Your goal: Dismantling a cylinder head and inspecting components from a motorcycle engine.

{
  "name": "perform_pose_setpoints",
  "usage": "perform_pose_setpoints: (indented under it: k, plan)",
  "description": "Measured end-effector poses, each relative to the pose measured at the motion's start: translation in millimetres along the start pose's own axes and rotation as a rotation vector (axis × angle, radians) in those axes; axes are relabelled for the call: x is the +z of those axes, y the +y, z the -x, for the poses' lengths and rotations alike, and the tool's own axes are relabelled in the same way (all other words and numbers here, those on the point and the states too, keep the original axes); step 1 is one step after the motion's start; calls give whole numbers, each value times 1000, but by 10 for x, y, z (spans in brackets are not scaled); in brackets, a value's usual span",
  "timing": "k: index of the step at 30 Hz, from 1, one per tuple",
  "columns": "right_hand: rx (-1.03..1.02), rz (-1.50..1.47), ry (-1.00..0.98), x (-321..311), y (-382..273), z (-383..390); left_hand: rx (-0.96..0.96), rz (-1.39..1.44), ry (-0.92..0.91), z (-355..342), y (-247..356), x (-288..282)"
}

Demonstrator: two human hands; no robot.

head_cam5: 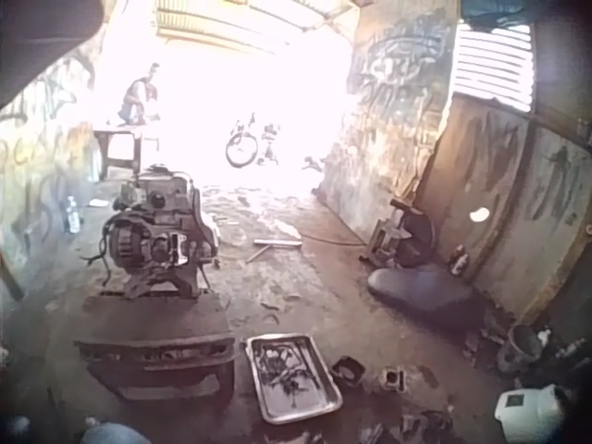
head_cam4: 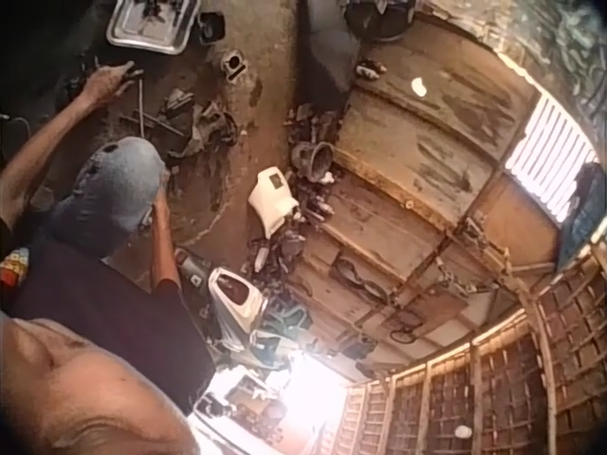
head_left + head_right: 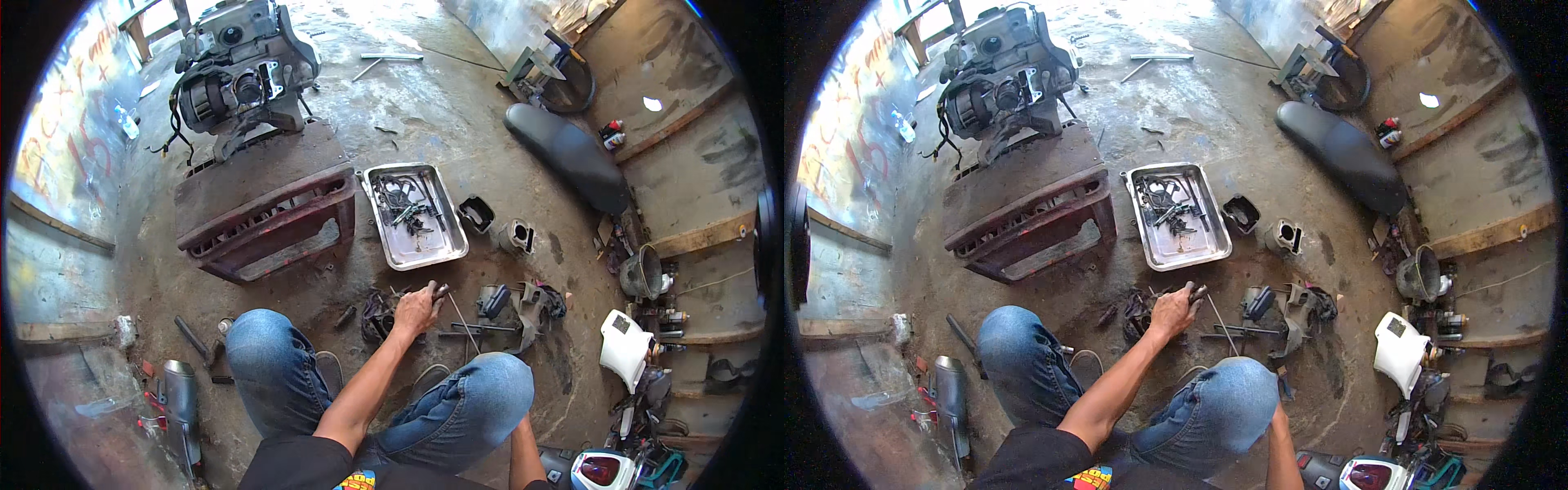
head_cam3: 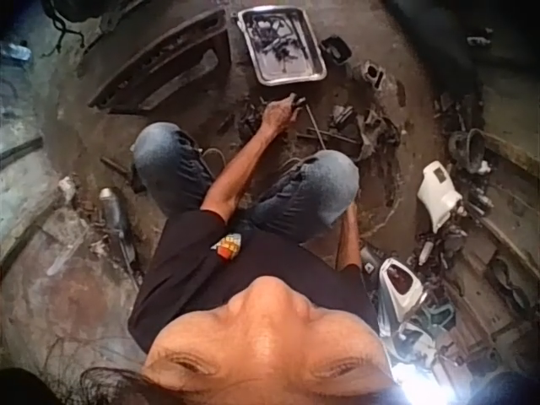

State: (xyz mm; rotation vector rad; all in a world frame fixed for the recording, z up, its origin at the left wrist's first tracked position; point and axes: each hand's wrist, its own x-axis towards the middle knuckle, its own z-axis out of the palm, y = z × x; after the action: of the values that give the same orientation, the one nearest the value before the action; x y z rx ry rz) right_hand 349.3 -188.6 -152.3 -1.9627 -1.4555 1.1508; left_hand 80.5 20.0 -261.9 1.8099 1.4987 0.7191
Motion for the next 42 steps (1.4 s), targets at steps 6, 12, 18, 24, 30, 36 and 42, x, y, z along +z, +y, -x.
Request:
perform_pose_setpoints:
  k: [6, 12, 18, 24, 30, 36, 42]
  plan:
    - [56, 4, 5, 57, -484, -189, -58, 106, 85, -27, -14, 31]
    - [107, 13, 10, 180, -908, -262, -77, 98, 85, -7, 12, 35]
    - [172, 32, 11, 217, -1255, -241, -64, 54, 7, -3, 133, -30]
    - [234, 42, 10, 96, -1535, -254, -28, -38, -110, -34, -96, 113]
    - [302, 55, 46, -118, -1678, -38, 74, -110, -80, -1, -183, 247]
    - [96, -16, -35, -159, -1717, -83, 91, -124, -82, 35, -141, 137]
    - [-69, -72, -125, -229, -1314, -276, -20, 4, -12, -43, 43, 8]
